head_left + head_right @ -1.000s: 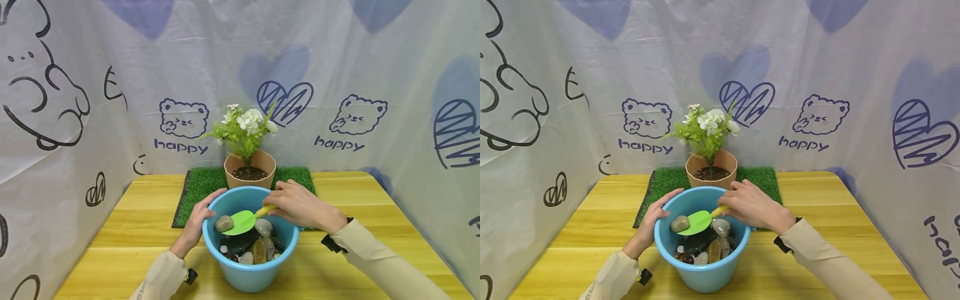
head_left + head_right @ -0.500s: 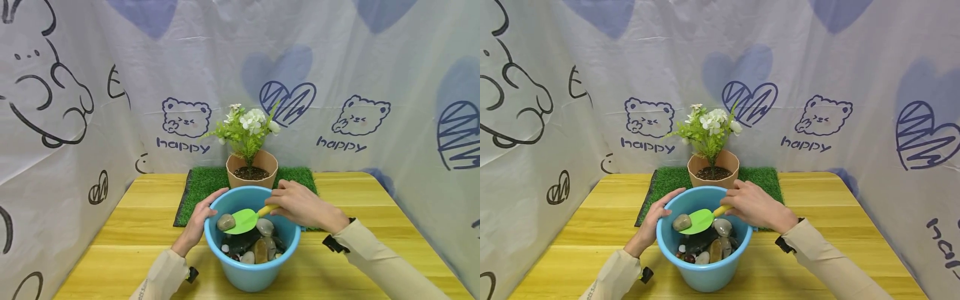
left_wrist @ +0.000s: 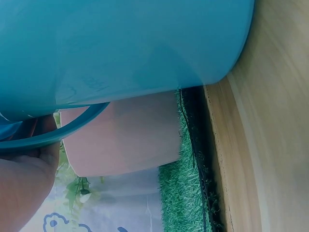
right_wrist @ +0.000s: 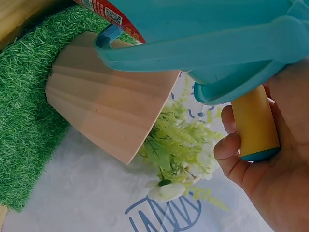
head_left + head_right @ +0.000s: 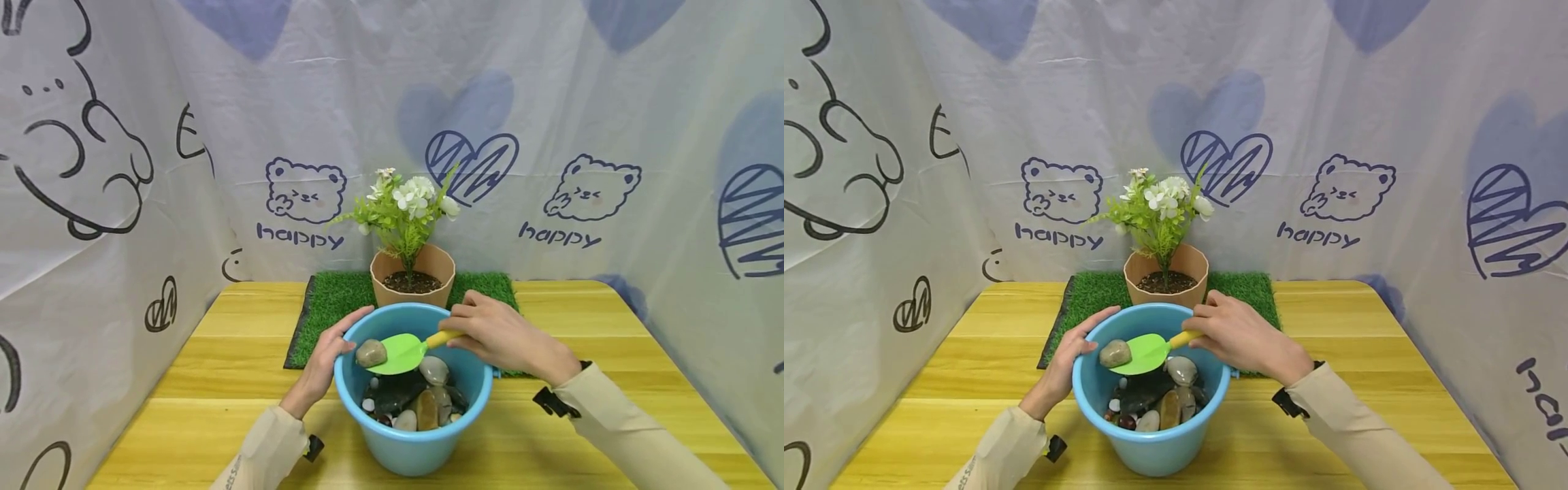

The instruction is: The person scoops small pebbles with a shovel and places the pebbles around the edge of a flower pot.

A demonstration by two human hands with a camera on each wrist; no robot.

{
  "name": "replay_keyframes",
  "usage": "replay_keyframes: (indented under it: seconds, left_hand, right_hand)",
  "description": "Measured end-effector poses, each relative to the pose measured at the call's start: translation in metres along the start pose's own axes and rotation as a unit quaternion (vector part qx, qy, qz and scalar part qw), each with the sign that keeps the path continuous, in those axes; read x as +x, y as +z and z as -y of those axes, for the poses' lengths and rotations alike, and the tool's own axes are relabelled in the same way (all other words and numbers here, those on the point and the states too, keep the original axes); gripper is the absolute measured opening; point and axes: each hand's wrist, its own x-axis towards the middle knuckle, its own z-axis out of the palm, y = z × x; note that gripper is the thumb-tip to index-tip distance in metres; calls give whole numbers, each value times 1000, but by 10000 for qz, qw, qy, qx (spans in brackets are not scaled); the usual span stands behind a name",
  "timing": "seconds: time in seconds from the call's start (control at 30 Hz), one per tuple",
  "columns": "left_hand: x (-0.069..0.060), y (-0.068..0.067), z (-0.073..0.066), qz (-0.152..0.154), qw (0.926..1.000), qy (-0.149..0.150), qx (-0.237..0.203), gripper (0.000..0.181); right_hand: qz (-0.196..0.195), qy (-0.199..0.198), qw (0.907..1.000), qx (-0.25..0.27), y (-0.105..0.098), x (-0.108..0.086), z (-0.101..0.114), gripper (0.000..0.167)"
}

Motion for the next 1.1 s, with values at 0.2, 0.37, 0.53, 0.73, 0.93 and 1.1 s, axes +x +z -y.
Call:
replay_keyframes:
  seconds: [0.2, 0.37, 0.53, 0.73, 0.93, 1.1]
  left_hand:
    - [1, 1, -2, -47, 10000, -21, 0, 63]
    - [1, 2, -4, -55, 10000, -45, -49, 63]
    - [1, 2, -4, -64, 9998, 36, -166, 63]
    - [1, 4, -4, -64, 9996, 44, -264, 63]
    - [1, 3, -6, -85, 9996, -187, -180, 63]
    - [0, 0, -7, -99, 9994, -323, -87, 57]
  right_hand:
    - [-99, 51, 9999, -23, -4, -5, 1, 24]
    - [-225, 135, 9997, 12, -8, -10, 0, 24]
    - [-356, 182, 9992, 92, -12, -16, -5, 25]
    - [-272, 310, 9991, 139, -12, -21, -10, 26]
    - [-258, 345, 9989, 178, -10, -23, -11, 27]
    - [-356, 299, 9988, 151, -8, -24, -12, 27]
